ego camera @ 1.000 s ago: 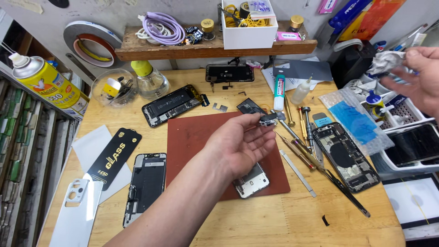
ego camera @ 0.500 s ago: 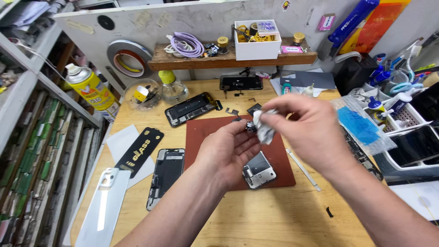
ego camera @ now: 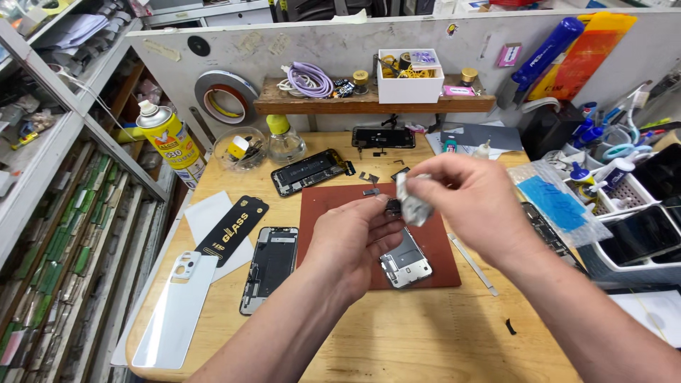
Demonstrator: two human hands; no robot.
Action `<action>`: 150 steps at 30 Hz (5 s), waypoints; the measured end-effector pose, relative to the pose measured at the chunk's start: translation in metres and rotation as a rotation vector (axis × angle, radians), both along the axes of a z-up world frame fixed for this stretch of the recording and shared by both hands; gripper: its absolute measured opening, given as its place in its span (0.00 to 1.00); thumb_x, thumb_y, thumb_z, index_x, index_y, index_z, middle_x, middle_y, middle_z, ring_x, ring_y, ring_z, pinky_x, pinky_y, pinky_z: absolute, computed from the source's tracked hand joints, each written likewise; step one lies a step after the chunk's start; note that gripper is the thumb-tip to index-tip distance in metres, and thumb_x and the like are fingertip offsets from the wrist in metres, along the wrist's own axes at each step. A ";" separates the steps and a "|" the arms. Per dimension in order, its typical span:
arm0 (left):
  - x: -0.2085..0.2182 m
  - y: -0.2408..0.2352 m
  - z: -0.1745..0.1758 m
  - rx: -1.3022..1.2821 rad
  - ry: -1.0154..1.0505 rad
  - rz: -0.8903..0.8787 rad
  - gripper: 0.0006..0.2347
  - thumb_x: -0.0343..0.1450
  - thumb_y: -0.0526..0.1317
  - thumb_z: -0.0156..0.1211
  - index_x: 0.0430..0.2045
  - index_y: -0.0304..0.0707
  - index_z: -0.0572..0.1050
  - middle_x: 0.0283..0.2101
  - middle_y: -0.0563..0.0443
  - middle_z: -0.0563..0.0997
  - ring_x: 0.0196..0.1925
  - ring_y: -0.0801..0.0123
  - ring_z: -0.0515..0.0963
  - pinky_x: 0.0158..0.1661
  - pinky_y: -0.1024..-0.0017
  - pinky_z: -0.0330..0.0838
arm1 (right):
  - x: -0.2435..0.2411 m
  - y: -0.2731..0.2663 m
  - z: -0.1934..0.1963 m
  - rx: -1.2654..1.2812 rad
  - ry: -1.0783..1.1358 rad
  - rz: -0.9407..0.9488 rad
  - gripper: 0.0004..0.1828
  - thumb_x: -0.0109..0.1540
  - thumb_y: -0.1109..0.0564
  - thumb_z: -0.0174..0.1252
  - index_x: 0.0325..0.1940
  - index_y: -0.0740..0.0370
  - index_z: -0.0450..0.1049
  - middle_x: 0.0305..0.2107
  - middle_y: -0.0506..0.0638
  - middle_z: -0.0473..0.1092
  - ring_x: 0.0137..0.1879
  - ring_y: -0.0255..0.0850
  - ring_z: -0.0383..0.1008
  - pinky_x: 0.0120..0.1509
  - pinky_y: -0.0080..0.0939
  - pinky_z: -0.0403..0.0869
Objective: The person disassembles and reassembles two smartphones on a workbench. They use a screwdriver to remove screws, a metal spudger to pry open the frames, and tweezers to handle small components. The person applies adhesive to the phone frame and secures internal parts before closing the device.
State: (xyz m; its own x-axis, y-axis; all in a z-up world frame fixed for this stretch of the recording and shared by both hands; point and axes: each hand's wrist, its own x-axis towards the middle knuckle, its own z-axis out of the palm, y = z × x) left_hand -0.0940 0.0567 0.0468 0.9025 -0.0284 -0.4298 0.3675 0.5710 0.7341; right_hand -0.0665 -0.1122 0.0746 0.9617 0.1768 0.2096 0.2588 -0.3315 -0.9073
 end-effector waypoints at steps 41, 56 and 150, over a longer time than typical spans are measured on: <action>0.000 0.014 -0.007 -0.045 0.022 -0.098 0.09 0.72 0.38 0.59 0.38 0.29 0.77 0.36 0.42 0.83 0.40 0.62 0.82 0.43 0.64 0.77 | 0.030 -0.003 -0.012 0.102 0.273 0.094 0.08 0.61 0.60 0.64 0.43 0.64 0.81 0.32 0.48 0.80 0.37 0.32 0.78 0.41 0.34 0.77; 0.005 0.017 -0.011 -0.079 0.138 -0.047 0.08 0.72 0.38 0.60 0.38 0.29 0.76 0.36 0.42 0.82 0.40 0.62 0.83 0.42 0.66 0.79 | 0.025 -0.006 -0.019 0.114 0.317 0.077 0.10 0.60 0.60 0.64 0.45 0.64 0.80 0.32 0.48 0.79 0.35 0.31 0.77 0.38 0.33 0.76; 0.057 0.023 -0.078 0.925 -0.239 -0.167 0.24 0.60 0.39 0.68 0.51 0.30 0.76 0.40 0.47 0.85 0.42 0.71 0.85 0.42 0.73 0.79 | 0.101 0.008 -0.098 -0.669 -0.135 0.342 0.14 0.56 0.54 0.68 0.46 0.56 0.82 0.40 0.50 0.78 0.46 0.44 0.80 0.52 0.42 0.77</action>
State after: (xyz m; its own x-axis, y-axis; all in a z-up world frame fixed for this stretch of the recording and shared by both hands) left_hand -0.0371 0.0799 -0.0311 0.9839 0.0932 -0.1525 0.1744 -0.3154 0.9328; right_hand 0.0349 -0.1045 -0.0235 0.8043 0.5907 0.0653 0.5401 -0.6808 -0.4947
